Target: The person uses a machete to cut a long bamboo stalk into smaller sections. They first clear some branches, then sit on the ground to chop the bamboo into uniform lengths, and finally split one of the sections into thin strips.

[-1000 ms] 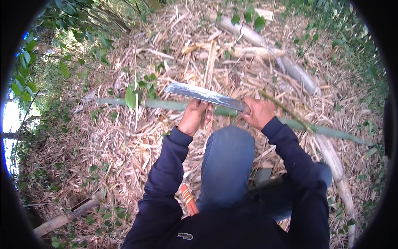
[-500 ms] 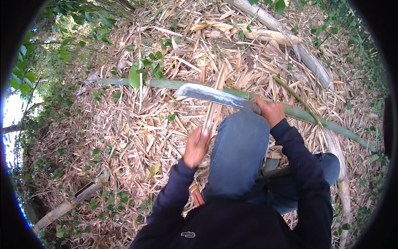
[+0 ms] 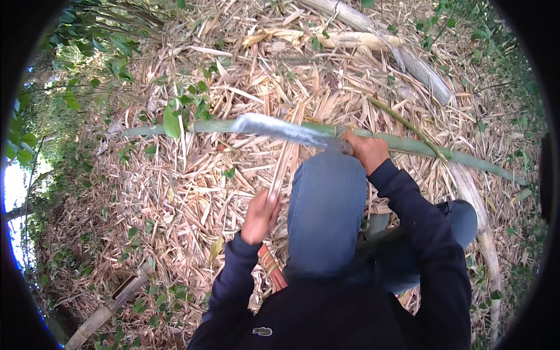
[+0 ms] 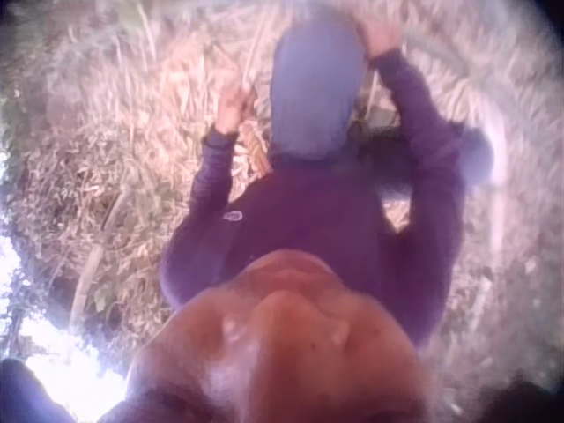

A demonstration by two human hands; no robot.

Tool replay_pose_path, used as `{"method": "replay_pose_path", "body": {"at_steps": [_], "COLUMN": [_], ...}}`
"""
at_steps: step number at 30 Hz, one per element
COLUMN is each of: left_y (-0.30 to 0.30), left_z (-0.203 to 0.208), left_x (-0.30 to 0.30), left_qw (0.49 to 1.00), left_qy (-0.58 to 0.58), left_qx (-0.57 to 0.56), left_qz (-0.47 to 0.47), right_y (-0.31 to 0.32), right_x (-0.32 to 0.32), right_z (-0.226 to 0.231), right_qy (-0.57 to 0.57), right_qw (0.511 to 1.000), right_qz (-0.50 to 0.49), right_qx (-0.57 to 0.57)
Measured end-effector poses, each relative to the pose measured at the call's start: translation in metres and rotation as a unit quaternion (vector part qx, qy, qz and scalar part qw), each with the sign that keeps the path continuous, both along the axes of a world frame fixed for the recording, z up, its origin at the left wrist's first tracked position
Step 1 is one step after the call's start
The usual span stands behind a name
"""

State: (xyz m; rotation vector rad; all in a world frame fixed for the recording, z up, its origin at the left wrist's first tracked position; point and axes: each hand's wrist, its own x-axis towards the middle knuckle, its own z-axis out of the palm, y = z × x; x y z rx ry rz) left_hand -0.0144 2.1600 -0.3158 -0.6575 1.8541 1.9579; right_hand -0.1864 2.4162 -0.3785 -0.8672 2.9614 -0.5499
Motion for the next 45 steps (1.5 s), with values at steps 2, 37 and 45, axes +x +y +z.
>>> {"method": "replay_pose_path", "body": {"at_steps": [2, 37, 45], "left_y": [-0.007, 0.118, 0.113], "left_z": [0.007, 0.053, 0.067], "left_x": [0.036, -0.168, -0.204], "left_qw": [1.0, 0.918, 0.984], "left_qy": [-0.014, 0.312, 0.12], "left_qx": [0.009, -0.161, 0.126], "left_qz": [0.017, -0.186, -0.049], "right_y": [0.006, 0.054, 0.063], "right_x": [0.007, -0.074, -0.061], "right_z": [0.0, 0.125, 0.141], "right_qy": [-0.06, -0.286, -0.018], "right_qw": [0.997, 0.637, 0.968], "right_qz": [-0.019, -0.26, -0.167], "right_qx": [-0.04, -0.667, -0.188]}}
